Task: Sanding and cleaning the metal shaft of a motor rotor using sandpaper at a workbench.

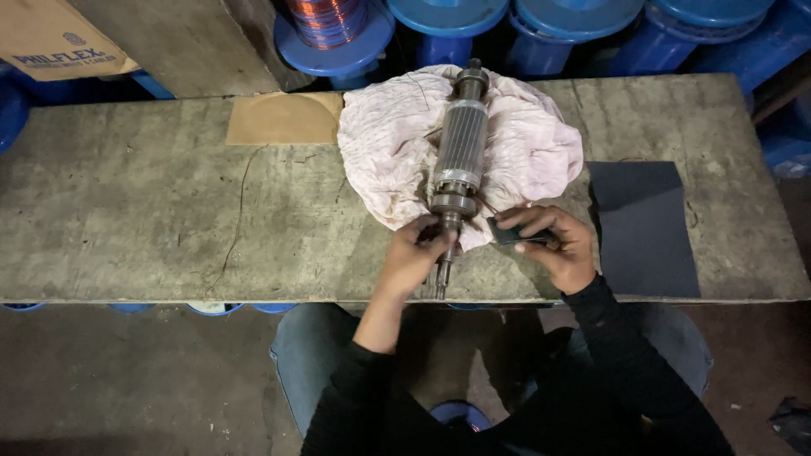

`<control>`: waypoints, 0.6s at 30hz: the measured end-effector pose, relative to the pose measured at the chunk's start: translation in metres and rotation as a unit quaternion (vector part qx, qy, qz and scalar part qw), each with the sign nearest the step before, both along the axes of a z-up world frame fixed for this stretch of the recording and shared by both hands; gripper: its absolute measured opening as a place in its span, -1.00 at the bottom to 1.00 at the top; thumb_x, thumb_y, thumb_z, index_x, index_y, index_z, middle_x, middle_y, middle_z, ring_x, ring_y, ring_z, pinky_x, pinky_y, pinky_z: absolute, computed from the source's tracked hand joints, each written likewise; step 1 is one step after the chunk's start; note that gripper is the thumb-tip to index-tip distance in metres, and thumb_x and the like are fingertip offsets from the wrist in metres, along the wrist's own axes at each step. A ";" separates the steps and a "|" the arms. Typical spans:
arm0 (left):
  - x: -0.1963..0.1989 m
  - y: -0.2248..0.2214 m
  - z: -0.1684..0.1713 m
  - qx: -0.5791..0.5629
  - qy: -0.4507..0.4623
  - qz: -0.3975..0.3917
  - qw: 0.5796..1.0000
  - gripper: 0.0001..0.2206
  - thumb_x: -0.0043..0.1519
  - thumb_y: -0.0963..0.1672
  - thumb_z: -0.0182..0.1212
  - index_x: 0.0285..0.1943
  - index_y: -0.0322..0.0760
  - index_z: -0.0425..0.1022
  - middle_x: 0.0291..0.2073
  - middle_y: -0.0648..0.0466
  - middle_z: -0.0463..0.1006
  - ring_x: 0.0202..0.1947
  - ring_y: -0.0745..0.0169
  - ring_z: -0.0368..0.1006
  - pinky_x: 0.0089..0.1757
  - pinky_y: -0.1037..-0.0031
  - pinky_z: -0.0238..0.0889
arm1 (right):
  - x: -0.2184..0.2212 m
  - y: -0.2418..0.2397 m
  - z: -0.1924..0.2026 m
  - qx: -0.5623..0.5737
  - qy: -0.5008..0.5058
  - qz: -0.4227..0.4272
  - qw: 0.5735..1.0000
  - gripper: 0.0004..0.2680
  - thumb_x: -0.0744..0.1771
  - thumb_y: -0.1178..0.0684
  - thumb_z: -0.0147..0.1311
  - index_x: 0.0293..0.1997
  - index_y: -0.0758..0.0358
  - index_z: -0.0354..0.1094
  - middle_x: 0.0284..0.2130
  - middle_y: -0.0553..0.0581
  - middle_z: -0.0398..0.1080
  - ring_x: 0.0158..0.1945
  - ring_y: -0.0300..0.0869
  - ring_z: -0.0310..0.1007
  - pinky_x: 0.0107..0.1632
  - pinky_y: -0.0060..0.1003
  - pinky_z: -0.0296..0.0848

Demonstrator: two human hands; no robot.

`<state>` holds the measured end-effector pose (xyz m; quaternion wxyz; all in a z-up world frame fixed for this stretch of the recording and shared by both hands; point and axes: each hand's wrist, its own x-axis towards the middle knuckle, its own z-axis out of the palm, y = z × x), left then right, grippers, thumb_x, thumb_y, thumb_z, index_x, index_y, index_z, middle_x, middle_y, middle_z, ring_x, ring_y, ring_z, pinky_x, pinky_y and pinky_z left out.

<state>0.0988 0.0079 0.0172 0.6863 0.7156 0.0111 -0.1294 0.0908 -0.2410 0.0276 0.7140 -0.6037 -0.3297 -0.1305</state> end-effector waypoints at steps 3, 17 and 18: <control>0.009 -0.009 -0.020 0.024 -0.032 0.060 0.997 -0.65 0.27 -0.04 0.42 0.06 -0.42 0.66 -0.26 -0.26 0.70 -0.17 0.14 0.65 -0.29 0.32 0.51 | -0.002 0.007 -0.002 -0.016 0.012 -0.039 0.999 -0.89 0.29 0.33 0.27 -0.21 0.50 0.40 -0.10 0.51 0.55 0.14 0.35 0.57 0.18 0.27 0.47; 0.000 0.017 -0.022 -0.082 -0.116 -0.135 0.981 -0.32 0.15 -0.26 0.49 0.45 -0.65 0.24 0.11 -0.43 0.56 0.19 -0.14 0.45 0.13 0.05 0.41 | -0.013 0.050 0.009 -0.254 -0.266 -0.249 0.896 -0.88 0.35 0.20 0.22 -0.05 0.28 0.63 0.05 0.29 0.58 0.05 0.31 0.55 0.10 0.14 0.59; 0.002 0.018 -0.026 -0.084 -0.127 -0.139 0.978 -0.33 0.13 -0.27 0.48 0.45 -0.60 0.27 0.10 -0.39 0.57 0.17 -0.07 0.46 0.12 0.06 0.42 | -0.013 0.053 0.010 -0.259 -0.289 -0.255 0.886 -0.88 0.37 0.17 0.18 -0.08 0.27 0.63 0.05 0.28 0.58 0.00 0.29 0.58 0.06 0.13 0.62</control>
